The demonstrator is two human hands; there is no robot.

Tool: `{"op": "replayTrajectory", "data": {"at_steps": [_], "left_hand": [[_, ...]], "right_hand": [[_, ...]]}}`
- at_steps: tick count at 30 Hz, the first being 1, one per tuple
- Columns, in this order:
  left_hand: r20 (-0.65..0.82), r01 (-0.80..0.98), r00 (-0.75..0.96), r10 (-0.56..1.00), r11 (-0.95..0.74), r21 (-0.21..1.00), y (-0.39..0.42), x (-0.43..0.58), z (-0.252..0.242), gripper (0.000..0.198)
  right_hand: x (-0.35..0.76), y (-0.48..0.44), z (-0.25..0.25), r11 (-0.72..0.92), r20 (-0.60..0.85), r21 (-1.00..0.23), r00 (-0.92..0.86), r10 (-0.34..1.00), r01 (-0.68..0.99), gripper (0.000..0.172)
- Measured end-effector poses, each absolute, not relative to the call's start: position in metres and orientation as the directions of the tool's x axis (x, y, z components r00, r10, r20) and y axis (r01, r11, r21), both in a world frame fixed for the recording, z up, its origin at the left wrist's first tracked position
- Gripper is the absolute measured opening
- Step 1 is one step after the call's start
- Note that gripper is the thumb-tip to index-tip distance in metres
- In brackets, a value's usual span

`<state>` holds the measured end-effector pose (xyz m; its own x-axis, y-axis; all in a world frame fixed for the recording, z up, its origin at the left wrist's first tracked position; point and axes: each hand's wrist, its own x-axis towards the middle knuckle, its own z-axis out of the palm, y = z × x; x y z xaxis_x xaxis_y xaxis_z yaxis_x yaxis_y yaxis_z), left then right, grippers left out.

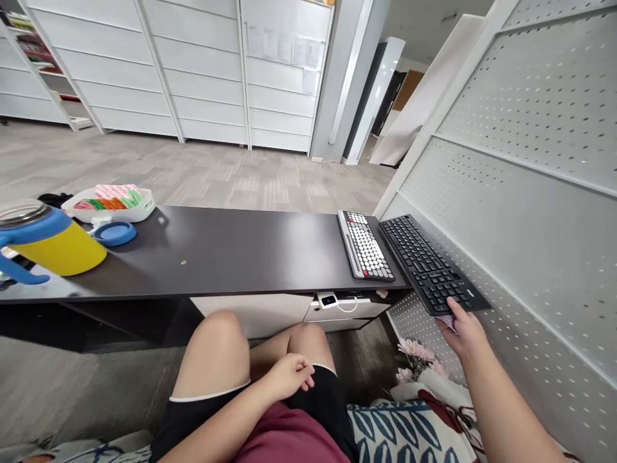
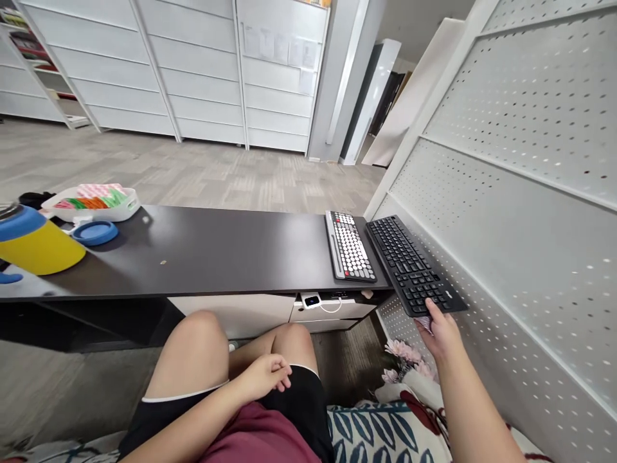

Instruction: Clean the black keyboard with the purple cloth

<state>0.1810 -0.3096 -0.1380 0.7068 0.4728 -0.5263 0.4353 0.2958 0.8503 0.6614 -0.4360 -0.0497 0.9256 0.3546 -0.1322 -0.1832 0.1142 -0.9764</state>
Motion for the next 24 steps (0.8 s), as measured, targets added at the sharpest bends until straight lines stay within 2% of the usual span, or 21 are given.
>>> {"op": "replayTrajectory", "data": {"at_steps": [3, 6, 14, 18, 24], "left_hand": [[-0.556, 0.445, 0.663, 0.501, 0.334, 0.831, -0.305, 0.156, -0.145, 0.058], [-0.584, 0.456, 0.620, 0.524, 0.364, 0.812, -0.304, 0.141, -0.148, 0.056], [-0.628, 0.514, 0.611, 0.482, 0.361, 0.778, -0.308, 0.140, -0.161, 0.050], [-0.619, 0.511, 0.625, 0.475, 0.350, 0.785, -0.307, 0.143, -0.165, 0.051], [-0.641, 0.538, 0.611, 0.465, 0.351, 0.767, -0.304, 0.141, -0.170, 0.038]], "right_hand": [[0.672, -0.412, -0.055, 0.069, -0.222, -0.963, 0.911, 0.347, -0.261, 0.046], [0.677, -0.394, -0.053, 0.021, -0.237, -0.963, 0.878, 0.415, -0.270, 0.041], [0.657, -0.352, -0.035, 0.020, -0.132, -0.982, 0.752, 0.646, -0.190, 0.046], [0.645, -0.345, -0.039, 0.031, -0.102, -0.986, 0.743, 0.662, -0.163, 0.054], [0.617, -0.339, -0.039, 0.026, -0.082, -0.990, 0.717, 0.692, -0.138, 0.056]]}}
